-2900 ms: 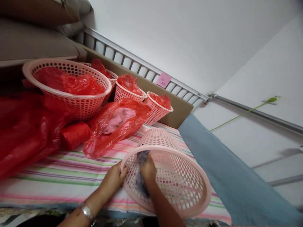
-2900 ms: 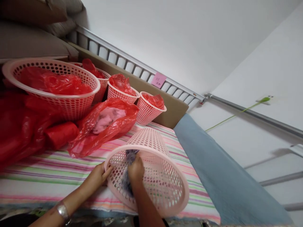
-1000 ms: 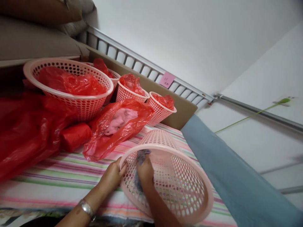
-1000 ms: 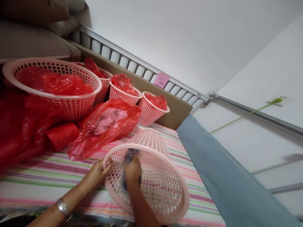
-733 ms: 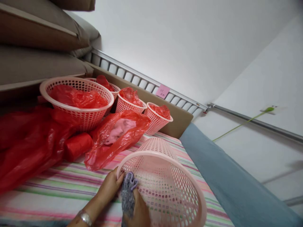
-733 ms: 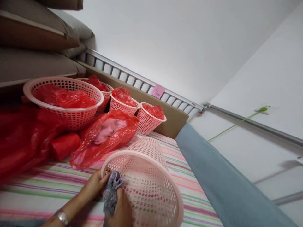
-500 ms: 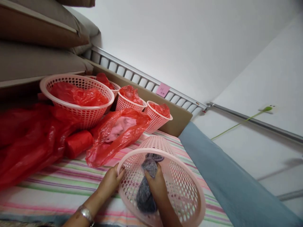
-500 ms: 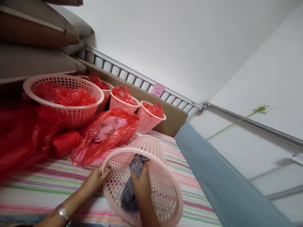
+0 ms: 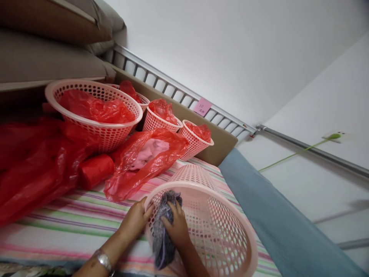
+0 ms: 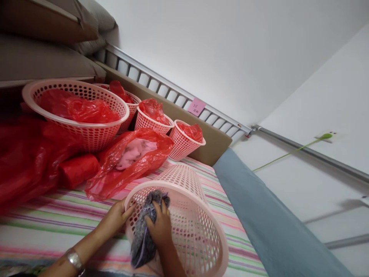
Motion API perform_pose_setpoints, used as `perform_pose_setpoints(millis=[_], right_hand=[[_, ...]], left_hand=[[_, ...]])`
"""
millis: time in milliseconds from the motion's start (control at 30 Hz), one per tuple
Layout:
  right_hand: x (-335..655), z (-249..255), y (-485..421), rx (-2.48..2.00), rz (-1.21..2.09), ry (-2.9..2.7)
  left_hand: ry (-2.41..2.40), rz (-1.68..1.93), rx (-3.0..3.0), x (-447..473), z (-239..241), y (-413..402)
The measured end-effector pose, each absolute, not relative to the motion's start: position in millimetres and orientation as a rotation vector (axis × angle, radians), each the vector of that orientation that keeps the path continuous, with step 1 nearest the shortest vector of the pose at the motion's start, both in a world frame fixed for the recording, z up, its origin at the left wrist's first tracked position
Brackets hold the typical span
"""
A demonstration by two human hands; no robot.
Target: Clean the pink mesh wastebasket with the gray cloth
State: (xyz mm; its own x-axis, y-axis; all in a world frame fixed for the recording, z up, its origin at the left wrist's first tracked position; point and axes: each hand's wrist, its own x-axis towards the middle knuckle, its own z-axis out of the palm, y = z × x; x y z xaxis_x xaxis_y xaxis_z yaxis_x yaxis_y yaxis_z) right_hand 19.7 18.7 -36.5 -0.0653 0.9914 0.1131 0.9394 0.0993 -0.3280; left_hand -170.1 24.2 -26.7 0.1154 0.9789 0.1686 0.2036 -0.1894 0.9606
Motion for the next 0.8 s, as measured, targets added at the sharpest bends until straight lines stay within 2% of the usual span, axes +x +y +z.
perform_pose_setpoints(millis=[100,300,400,633,800], right_hand=[[19,-41,42,-1.997,0.011,-2.020],[41,-3,105,-2.369,-0.146,-1.854],[52,0,123,-2.433,-0.143,-1.820],[47,-34,124,-2.425,-0.148,-1.870],[36,-31,119,-2.457,-0.062,-1.799]], left_hand=[[1.198,1.161,1.538,-169,-28,25],[1.195,1.145,1.511,-169,-27,25],[1.177,1.146,1.507,-169,-27,24],[1.217,1.138,1.501,-165,-30,26],[1.261,1.145,1.478,-163,-33,27]])
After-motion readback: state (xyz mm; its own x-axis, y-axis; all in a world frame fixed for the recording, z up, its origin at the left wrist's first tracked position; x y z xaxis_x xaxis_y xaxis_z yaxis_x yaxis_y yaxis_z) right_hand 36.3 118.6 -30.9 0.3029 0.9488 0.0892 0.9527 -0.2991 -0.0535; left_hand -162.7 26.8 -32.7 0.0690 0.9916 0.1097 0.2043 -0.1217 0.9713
